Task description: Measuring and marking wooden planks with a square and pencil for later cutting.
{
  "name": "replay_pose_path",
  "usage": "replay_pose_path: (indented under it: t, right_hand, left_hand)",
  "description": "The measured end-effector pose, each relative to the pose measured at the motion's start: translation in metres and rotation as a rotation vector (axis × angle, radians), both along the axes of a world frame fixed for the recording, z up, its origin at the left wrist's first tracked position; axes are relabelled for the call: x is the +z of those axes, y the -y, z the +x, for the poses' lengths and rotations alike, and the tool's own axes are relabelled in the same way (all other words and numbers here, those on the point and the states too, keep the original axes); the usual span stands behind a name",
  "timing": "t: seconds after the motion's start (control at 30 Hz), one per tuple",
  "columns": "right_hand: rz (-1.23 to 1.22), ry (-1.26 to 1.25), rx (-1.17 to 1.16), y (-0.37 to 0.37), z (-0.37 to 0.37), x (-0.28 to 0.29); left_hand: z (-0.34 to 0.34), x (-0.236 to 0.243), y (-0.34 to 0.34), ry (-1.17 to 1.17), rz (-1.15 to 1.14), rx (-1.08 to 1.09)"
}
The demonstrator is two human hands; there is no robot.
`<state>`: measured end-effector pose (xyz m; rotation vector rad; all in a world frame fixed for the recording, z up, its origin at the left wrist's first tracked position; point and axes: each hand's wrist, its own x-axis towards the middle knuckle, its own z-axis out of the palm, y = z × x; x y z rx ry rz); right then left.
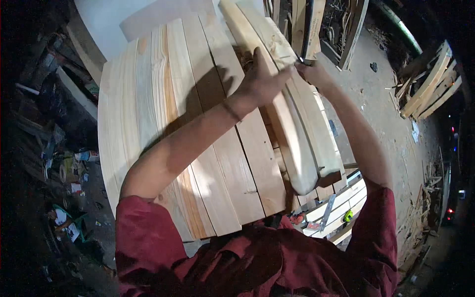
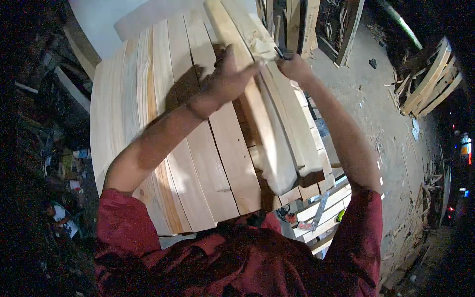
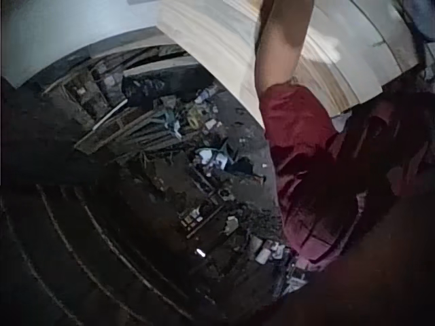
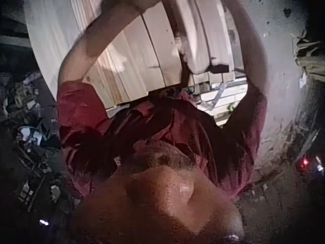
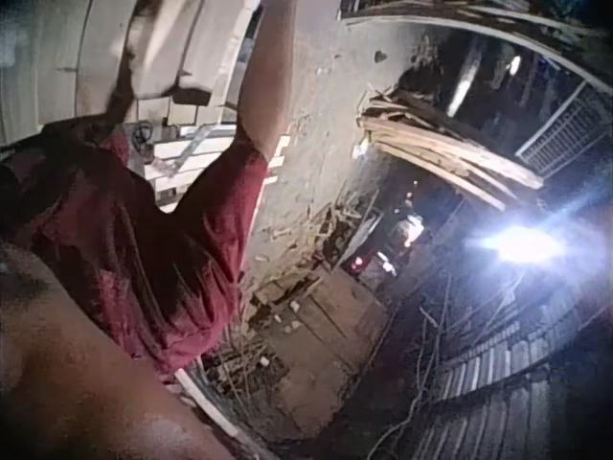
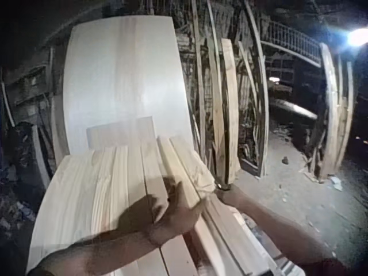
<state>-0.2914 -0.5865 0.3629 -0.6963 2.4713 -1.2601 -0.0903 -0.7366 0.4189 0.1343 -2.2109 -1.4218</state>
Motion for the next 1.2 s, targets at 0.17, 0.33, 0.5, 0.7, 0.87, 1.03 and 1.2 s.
replay_pose_path:
  t: [0.17,0.33,0.5,0.7,0.87,1.03,1.2]
  right_hand:
    - [0.202,-0.165,-0.017,0.007,0.021,0.011]
    - [0.13,-0.436,-0.048,0.027,0.065,0.016]
    - [0.112,-0.475,-0.01,0.033,0.081,0.017]
    - [0.235,-0.728,-0.014,0.038,0.077,0.006]
    - [0.31,-0.838,-0.043,0.036,0.093,0.013]
    - [0.316,-1.089,-0.022,0.018,0.162,0.046]
    - [0.072,-0.917,-0.174,-0.099,0.309,0.061]
  left_hand:
    - [0.054,0.005,0.057,0.098,-1.051,0.033]
    - [0.067,-0.011,0.076,0.297,-1.064,0.044]
    - [0.068,-0.013,0.077,0.296,-1.073,0.031]
    - [0.065,-0.015,0.078,0.283,-1.098,0.019]
    - [0.064,-0.021,0.079,0.291,-1.083,0.022]
    - [0.064,-0.024,0.08,0.295,-1.117,0.004]
    - [0.063,-0.028,0.086,0.224,-1.012,-0.071]
